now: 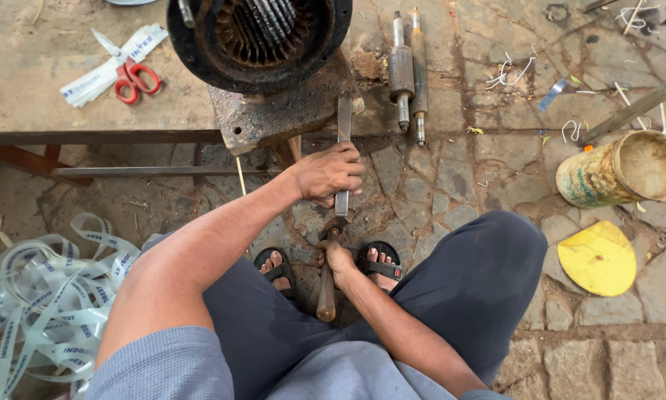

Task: The person uses a hammer and a metal rod to tap and adjust components inside a motor casing while sitting on the ground.

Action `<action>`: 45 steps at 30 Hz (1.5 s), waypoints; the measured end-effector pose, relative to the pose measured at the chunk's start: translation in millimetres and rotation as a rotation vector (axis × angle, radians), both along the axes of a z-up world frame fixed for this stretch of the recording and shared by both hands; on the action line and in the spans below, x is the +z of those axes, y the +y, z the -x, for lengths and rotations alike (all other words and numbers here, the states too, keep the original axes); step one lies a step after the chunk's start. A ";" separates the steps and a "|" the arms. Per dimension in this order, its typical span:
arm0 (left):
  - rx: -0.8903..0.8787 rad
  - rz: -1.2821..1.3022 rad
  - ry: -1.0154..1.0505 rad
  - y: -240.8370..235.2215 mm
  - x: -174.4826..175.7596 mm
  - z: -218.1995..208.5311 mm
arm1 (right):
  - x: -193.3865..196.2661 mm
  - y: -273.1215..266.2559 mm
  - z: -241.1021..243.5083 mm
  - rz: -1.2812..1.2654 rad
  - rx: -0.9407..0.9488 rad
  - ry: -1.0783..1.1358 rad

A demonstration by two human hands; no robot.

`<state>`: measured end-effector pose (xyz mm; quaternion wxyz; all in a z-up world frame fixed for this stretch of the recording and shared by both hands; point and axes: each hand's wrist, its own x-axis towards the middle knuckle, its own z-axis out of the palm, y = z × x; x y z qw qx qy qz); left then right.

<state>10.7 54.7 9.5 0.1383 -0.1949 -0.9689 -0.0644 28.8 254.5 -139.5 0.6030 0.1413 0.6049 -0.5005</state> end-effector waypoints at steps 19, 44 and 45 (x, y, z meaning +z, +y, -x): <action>-0.154 -0.155 -0.331 52.2 11.5 -8.5 | -113.7 10.2 -1.4 0.380 -0.183 0.116; 0.315 -0.103 -0.729 73.3 48.0 -24.1 | -56.4 0.6 -2.3 0.051 0.244 0.294; 0.315 -0.115 -0.761 72.0 46.5 -25.6 | -51.5 1.7 -3.2 0.047 0.237 0.290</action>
